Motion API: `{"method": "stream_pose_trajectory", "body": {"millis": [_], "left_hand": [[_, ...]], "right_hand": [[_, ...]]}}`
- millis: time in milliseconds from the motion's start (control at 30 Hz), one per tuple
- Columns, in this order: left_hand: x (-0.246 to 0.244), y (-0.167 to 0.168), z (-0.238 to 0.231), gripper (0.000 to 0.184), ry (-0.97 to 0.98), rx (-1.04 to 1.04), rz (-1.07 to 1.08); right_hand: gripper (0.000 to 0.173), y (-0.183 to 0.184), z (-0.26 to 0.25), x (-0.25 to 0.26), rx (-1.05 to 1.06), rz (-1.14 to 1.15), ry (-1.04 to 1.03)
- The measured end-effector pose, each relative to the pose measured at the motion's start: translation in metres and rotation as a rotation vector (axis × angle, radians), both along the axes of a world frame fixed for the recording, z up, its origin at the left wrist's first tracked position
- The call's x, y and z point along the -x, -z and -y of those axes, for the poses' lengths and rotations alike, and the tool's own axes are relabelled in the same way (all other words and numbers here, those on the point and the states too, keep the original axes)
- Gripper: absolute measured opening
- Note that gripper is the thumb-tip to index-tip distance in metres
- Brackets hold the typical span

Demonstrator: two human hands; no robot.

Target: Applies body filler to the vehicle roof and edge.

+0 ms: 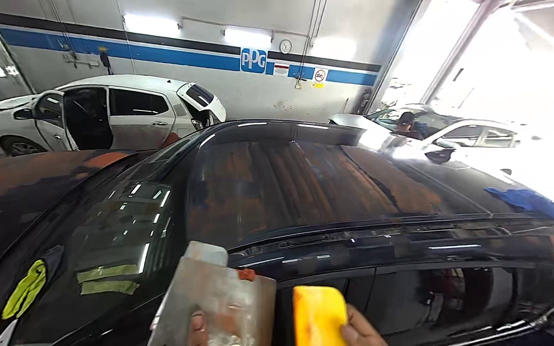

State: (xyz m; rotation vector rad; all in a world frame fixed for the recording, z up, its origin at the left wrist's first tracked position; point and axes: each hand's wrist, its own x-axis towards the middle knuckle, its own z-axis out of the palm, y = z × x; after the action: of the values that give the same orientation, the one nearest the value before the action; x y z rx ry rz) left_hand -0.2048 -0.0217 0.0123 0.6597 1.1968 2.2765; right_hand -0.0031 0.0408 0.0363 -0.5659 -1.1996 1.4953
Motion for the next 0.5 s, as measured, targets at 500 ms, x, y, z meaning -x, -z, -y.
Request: {"method": "stream_pose_trajectory", "body": {"millis": [500], "left_hand": [[-0.011,-0.013,-0.026,0.014,0.02,-0.006,-0.181]], "right_hand": [[0.028,-0.02,-0.058,0.017,-1.045,0.909,0.362]]}}
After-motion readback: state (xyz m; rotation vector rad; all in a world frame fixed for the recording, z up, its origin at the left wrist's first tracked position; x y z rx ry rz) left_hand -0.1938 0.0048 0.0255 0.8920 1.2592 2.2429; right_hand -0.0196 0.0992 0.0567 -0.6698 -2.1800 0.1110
